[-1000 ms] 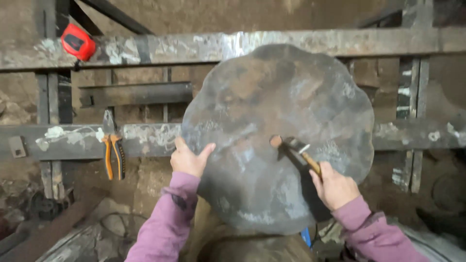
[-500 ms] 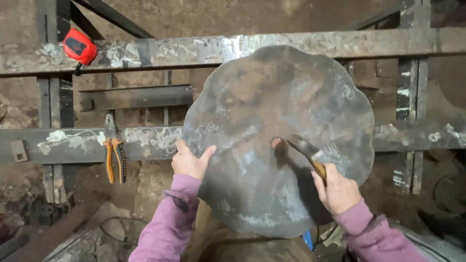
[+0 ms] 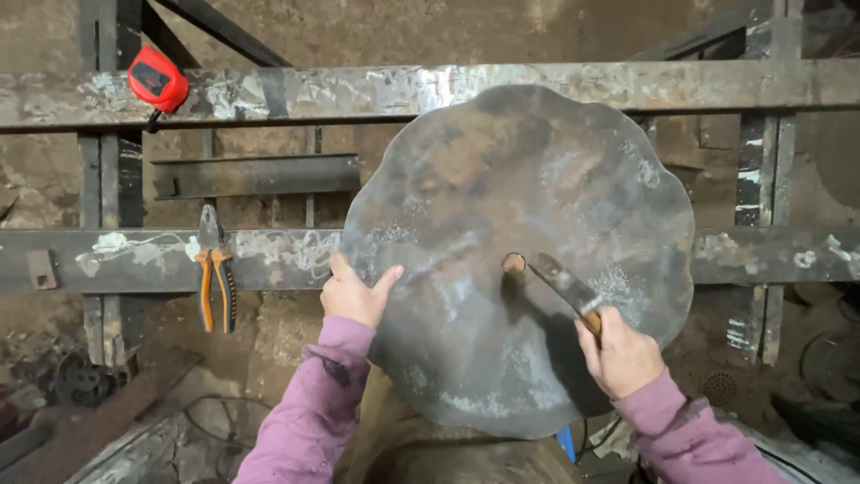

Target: Hammer and straighten a large metal disc with scalloped edges.

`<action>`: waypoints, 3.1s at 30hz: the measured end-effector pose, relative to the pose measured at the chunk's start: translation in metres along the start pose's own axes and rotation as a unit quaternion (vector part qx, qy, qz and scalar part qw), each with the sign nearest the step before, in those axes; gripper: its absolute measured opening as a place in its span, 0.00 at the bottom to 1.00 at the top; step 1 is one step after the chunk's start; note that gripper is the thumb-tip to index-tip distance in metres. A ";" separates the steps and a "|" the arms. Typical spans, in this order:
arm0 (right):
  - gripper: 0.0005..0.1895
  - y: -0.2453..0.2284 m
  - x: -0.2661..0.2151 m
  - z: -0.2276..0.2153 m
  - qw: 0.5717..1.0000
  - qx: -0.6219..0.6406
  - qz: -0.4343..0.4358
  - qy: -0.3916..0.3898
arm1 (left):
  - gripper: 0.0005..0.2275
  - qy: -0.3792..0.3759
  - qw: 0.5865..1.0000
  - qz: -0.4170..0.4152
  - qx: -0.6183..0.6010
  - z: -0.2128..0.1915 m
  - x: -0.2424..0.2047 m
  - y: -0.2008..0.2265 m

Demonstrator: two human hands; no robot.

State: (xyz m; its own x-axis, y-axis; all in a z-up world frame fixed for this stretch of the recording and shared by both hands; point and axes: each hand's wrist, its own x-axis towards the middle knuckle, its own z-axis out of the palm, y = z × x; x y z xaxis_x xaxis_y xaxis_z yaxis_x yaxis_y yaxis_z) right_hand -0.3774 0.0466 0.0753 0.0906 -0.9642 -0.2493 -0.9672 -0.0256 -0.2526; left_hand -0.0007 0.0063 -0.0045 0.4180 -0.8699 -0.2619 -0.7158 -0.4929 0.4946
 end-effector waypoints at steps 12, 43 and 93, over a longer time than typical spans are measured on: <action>0.16 0.000 0.002 -0.019 1.000 -0.012 0.028 -0.003 | 0.41 -0.021 1.000 0.001 0.016 -0.002 0.004 0.002; 0.15 -0.001 0.014 0.001 0.999 0.029 -0.004 0.016 | 0.42 -0.044 0.997 0.000 0.060 -0.007 0.008 0.005; 0.17 0.002 -0.019 -0.003 1.000 0.027 0.004 0.001 | 0.58 -0.182 0.917 0.289 0.208 0.031 -0.037 0.138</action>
State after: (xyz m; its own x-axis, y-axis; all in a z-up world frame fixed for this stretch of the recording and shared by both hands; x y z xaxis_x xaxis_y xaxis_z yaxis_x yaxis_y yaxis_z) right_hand -0.3820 0.0642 0.0822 0.0831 -0.9647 -0.2499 -0.9534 -0.0040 -0.3017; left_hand -0.1322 -0.0305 0.0472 -0.2573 -0.9000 -0.3519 -0.9419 0.1522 0.2994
